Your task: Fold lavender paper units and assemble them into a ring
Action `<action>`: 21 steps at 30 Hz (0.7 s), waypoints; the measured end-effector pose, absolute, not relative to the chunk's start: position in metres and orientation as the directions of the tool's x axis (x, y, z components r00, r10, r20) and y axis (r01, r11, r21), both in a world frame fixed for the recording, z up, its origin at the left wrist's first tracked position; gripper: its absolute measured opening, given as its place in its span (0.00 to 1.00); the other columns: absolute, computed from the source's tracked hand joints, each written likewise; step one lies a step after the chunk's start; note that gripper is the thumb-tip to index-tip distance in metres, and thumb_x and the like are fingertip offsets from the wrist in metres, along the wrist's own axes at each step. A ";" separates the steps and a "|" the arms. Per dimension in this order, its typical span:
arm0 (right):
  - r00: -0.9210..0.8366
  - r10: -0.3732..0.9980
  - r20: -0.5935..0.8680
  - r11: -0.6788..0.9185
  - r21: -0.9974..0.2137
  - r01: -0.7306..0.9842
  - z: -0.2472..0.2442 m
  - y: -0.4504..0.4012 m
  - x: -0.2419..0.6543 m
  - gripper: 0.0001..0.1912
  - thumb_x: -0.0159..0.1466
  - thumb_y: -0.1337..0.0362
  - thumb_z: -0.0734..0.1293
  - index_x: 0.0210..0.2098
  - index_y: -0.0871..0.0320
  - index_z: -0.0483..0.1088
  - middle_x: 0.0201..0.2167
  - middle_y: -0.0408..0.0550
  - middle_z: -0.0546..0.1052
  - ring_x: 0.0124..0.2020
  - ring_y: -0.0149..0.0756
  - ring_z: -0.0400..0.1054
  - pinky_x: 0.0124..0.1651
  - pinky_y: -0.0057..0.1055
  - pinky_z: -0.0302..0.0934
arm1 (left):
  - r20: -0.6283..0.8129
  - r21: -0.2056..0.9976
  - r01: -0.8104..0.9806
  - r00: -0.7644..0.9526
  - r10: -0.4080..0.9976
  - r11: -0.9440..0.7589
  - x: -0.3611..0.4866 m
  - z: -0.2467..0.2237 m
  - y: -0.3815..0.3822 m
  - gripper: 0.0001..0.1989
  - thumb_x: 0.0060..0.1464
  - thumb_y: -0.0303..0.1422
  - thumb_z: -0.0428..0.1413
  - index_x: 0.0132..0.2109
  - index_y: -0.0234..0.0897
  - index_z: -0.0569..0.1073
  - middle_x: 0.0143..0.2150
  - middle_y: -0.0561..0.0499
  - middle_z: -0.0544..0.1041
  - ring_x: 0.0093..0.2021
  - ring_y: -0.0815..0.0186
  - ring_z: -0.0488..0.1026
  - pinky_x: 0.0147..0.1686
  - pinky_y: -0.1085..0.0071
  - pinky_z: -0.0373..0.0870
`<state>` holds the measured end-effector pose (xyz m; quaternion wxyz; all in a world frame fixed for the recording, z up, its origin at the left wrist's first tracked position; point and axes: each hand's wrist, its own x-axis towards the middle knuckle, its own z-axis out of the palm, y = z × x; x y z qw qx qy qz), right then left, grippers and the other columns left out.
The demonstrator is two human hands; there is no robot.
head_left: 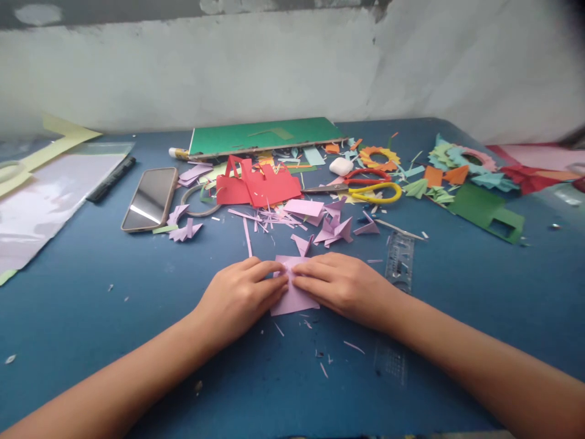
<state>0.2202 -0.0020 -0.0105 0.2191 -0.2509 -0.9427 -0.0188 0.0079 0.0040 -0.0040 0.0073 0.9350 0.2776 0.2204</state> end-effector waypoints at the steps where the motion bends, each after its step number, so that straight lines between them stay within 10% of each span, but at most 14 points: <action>1: -0.779 0.465 0.421 0.873 -0.071 0.483 -0.010 -0.002 0.220 0.13 0.66 0.71 0.56 0.39 0.65 0.72 0.38 0.53 0.76 0.36 0.37 0.70 0.39 0.33 0.66 | 0.402 0.132 0.513 0.754 0.519 -0.848 0.007 -0.004 0.004 0.13 0.61 0.31 0.46 0.37 0.36 0.76 0.39 0.47 0.78 0.31 0.66 0.73 0.30 0.70 0.73; 21: -0.768 0.479 0.426 0.872 -0.128 0.473 -0.010 -0.001 0.220 0.11 0.65 0.71 0.58 0.37 0.65 0.72 0.39 0.53 0.76 0.35 0.38 0.69 0.39 0.34 0.66 | 0.328 0.041 0.500 0.811 0.484 -0.865 0.007 -0.001 0.006 0.14 0.61 0.30 0.46 0.38 0.35 0.76 0.40 0.48 0.78 0.31 0.65 0.72 0.30 0.69 0.73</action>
